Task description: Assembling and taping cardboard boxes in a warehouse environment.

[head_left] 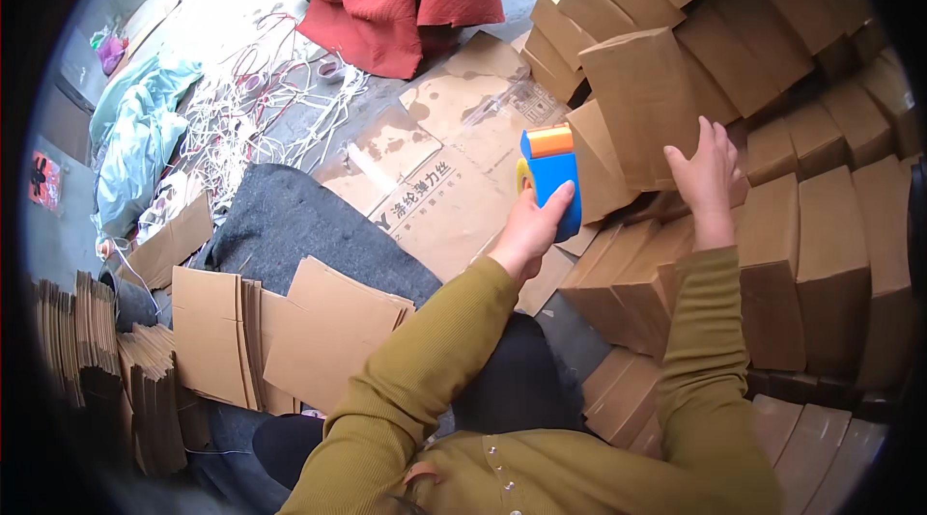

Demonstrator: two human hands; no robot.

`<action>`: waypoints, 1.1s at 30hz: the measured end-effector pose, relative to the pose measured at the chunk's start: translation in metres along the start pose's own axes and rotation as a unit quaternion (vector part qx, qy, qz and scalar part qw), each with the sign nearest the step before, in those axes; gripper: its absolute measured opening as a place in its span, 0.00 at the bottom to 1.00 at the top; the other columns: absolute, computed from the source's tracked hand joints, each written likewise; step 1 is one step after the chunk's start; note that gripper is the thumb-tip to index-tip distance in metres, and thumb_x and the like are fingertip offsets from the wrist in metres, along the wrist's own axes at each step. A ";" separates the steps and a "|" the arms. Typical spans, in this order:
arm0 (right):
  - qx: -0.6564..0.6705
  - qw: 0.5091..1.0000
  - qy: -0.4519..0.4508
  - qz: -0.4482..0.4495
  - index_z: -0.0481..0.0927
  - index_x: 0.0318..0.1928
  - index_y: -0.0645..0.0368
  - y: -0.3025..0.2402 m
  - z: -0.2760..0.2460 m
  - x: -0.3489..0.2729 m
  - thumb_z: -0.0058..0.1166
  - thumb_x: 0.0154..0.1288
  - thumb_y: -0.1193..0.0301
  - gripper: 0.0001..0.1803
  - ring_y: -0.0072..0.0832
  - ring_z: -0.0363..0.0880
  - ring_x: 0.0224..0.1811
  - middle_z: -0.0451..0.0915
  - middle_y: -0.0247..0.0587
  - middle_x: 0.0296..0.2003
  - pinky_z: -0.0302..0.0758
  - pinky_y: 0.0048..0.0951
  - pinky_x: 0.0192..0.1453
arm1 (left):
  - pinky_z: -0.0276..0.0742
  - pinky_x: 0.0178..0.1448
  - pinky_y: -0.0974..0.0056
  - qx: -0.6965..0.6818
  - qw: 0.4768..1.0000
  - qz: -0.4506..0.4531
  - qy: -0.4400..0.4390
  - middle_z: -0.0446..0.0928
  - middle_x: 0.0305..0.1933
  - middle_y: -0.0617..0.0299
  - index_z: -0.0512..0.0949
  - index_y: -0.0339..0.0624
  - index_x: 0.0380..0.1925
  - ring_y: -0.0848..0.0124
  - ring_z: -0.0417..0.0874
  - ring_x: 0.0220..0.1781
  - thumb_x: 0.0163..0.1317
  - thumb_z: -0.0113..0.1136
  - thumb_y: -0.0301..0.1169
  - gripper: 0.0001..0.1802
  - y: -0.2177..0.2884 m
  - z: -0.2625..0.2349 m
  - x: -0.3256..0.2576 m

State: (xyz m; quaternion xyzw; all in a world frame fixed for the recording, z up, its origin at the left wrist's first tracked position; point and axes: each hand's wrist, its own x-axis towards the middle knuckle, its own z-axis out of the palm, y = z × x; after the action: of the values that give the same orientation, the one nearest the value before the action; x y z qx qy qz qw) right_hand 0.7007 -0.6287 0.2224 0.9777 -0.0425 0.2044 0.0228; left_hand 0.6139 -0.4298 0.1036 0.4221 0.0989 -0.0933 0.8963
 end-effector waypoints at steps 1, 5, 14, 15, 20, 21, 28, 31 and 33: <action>0.004 1.000 -0.008 0.005 0.67 0.68 0.56 -0.001 0.028 0.000 0.67 0.55 0.59 0.41 0.46 0.55 0.74 0.62 0.50 0.70 0.55 0.55 0.72 | 0.74 0.59 0.63 0.015 1.000 -0.014 0.007 0.79 0.54 0.57 0.69 0.36 0.61 0.71 0.79 0.52 0.70 0.59 0.42 0.27 0.000 -0.017 -0.003; -0.007 0.998 -0.042 0.043 0.61 0.71 0.51 -0.019 0.107 -0.005 0.66 0.53 0.60 0.46 0.47 0.49 0.76 0.55 0.50 0.73 0.49 0.56 0.74 | 0.76 0.56 0.66 0.059 0.990 0.074 0.105 0.80 0.50 0.60 0.71 0.37 0.57 0.73 0.80 0.49 0.70 0.61 0.37 0.22 -0.006 -0.090 -0.028; -0.135 0.963 -0.231 -0.009 0.58 0.71 0.50 -0.056 0.137 0.015 0.62 0.60 0.61 0.41 0.49 0.60 0.71 0.62 0.48 0.68 0.61 0.57 0.68 | 0.74 0.55 0.65 0.068 0.902 0.154 0.397 0.78 0.47 0.63 0.72 0.38 0.55 0.73 0.78 0.47 0.69 0.62 0.45 0.25 -0.014 -0.240 -0.164; -0.170 0.957 -0.233 0.027 0.59 0.71 0.53 -0.060 0.127 0.018 0.62 0.60 0.60 0.41 0.51 0.60 0.71 0.61 0.49 0.69 0.61 0.57 0.68 | 0.74 0.58 0.64 0.070 0.899 0.130 0.411 0.77 0.49 0.60 0.70 0.35 0.57 0.72 0.78 0.50 0.68 0.62 0.45 0.28 -0.020 -0.246 -0.171; 0.328 0.829 -0.331 -0.309 0.69 0.66 0.63 -0.166 0.129 -0.058 0.61 0.64 0.62 0.34 0.47 0.77 0.60 0.75 0.54 0.61 0.74 0.43 0.61 | 0.75 0.59 0.63 0.056 0.894 0.160 0.415 0.76 0.54 0.57 0.65 0.38 0.62 0.70 0.77 0.54 0.64 0.66 0.34 0.30 -0.029 -0.216 -0.196; 0.356 0.736 -0.431 -0.382 0.73 0.63 0.65 -0.215 0.088 -0.110 0.62 0.64 0.59 0.32 0.44 0.80 0.56 0.79 0.57 0.55 0.77 0.37 0.58 | 0.76 0.59 0.63 0.062 0.896 0.160 0.410 0.76 0.54 0.57 0.65 0.38 0.62 0.70 0.77 0.54 0.64 0.66 0.33 0.29 -0.029 -0.216 -0.209; 0.356 0.502 -0.713 -0.335 0.79 0.50 0.68 -0.309 0.025 -0.238 0.64 0.63 0.55 0.28 0.26 0.80 0.41 0.83 0.44 0.39 0.78 0.30 0.46 | 0.72 0.59 0.64 -0.036 0.952 0.158 0.261 0.73 0.55 0.60 0.66 0.38 0.62 0.72 0.74 0.54 0.58 0.59 0.27 0.29 -0.003 -0.188 -0.255; 0.394 0.488 -0.738 -0.250 0.80 0.46 0.69 -0.313 0.016 -0.252 0.72 0.55 0.54 0.31 0.25 0.80 0.38 0.82 0.42 0.36 0.77 0.28 0.44 | 0.71 0.65 0.60 0.001 0.950 0.172 0.262 0.74 0.57 0.54 0.68 0.35 0.61 0.65 0.75 0.61 0.58 0.61 0.26 0.29 -0.009 -0.204 -0.270; 0.405 0.518 -0.710 -0.253 0.81 0.44 0.68 -0.323 0.009 -0.265 0.71 0.55 0.54 0.29 0.24 0.79 0.36 0.82 0.41 0.36 0.76 0.27 0.41 | 0.78 0.59 0.58 -0.091 0.950 0.155 0.254 0.75 0.57 0.53 0.68 0.34 0.61 0.66 0.77 0.58 0.64 0.59 0.32 0.26 0.000 -0.214 -0.292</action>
State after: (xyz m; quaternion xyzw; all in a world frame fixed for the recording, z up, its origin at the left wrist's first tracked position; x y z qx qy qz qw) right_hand 0.4920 -0.2882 0.0985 0.6711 0.2924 -0.5767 -0.3628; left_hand 0.3117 -0.2390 0.0449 0.3585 0.2649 0.1671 0.8794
